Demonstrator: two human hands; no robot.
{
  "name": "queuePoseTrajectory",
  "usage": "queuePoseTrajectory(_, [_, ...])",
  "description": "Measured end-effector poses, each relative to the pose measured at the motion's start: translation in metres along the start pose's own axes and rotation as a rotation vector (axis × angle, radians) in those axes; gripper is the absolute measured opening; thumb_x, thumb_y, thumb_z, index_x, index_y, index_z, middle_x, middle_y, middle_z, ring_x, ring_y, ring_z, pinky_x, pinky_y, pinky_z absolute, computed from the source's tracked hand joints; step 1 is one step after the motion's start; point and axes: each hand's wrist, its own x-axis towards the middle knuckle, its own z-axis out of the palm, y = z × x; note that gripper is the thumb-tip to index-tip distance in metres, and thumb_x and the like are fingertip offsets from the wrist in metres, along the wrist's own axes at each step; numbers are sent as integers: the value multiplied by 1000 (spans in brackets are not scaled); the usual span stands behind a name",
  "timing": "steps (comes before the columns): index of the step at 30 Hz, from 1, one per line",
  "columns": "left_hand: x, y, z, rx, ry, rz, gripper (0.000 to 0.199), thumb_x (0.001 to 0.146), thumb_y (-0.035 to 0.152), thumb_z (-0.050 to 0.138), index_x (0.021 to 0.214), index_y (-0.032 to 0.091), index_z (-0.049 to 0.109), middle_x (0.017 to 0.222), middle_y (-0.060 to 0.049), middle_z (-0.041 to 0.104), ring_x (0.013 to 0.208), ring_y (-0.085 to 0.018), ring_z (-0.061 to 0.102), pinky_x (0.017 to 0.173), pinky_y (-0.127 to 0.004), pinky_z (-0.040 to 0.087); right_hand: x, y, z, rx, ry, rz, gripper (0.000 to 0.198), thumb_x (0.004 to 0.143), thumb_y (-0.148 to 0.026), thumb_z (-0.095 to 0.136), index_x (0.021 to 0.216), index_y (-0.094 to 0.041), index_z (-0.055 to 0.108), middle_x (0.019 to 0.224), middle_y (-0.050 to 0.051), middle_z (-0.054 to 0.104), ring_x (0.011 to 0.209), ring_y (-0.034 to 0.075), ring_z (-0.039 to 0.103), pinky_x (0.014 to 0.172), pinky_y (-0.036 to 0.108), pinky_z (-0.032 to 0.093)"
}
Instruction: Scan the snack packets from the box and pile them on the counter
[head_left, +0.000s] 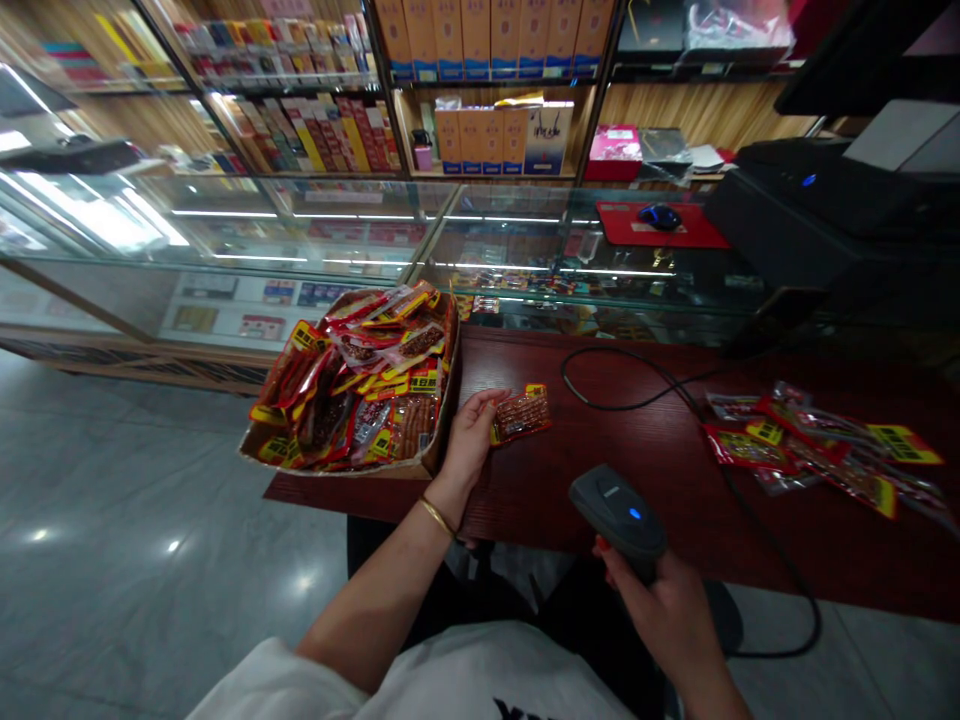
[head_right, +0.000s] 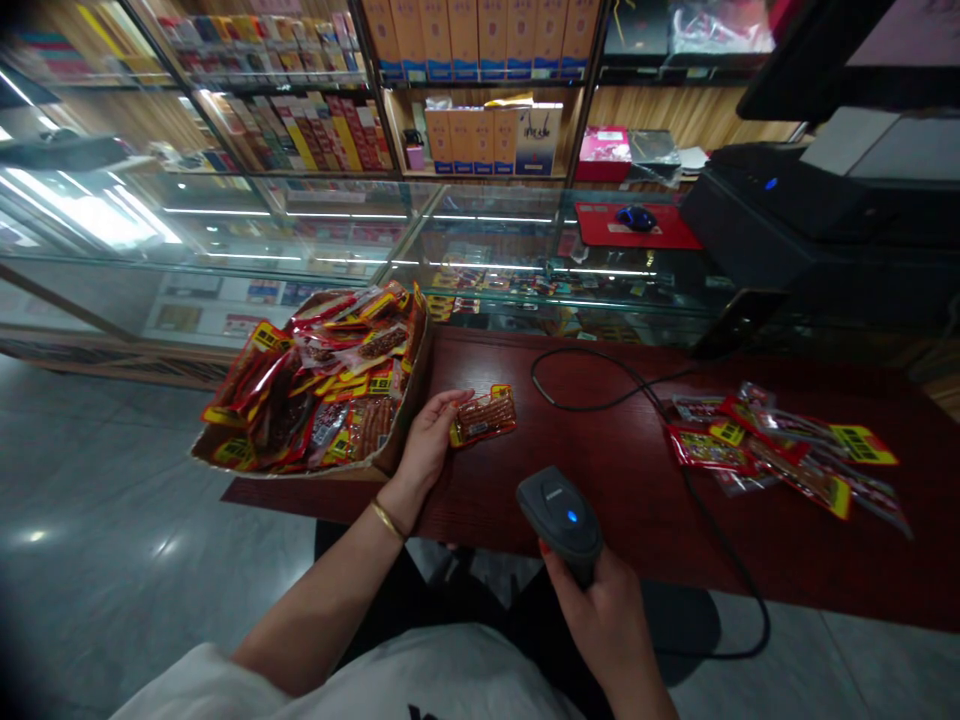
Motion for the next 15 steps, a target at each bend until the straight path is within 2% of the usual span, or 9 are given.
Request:
queuePoseTrajectory(4, [0, 0, 0, 3, -1, 7, 34, 80, 43, 76, 103, 18, 72, 120, -11, 74, 100, -22, 71, 96, -38, 53, 0, 2, -1, -14, -5, -7, 49, 87, -64, 62, 94, -21, 83, 81, 11, 84, 70, 30, 80, 68, 34, 63])
queuePoseTrajectory(9, [2, -2, 0, 98, 17, 97, 30, 83, 42, 72, 99, 17, 74, 117, -12, 75, 110, -24, 69, 103, -39, 48, 0, 4, -4, -23, -12, -14, 48, 86, -65, 63, 88, -21, 83, 77, 10, 83, 68, 30, 79, 65, 33, 63])
queuePoseTrajectory(15, [3, -4, -1, 27, 5, 24, 34, 81, 42, 74, 104, 18, 72, 119, -12, 75, 105, -24, 71, 94, -37, 54, 1, 3, -5, -40, -11, -30, 47, 87, -64, 63, 86, -22, 82, 76, 9, 83, 66, 28, 79, 67, 33, 63])
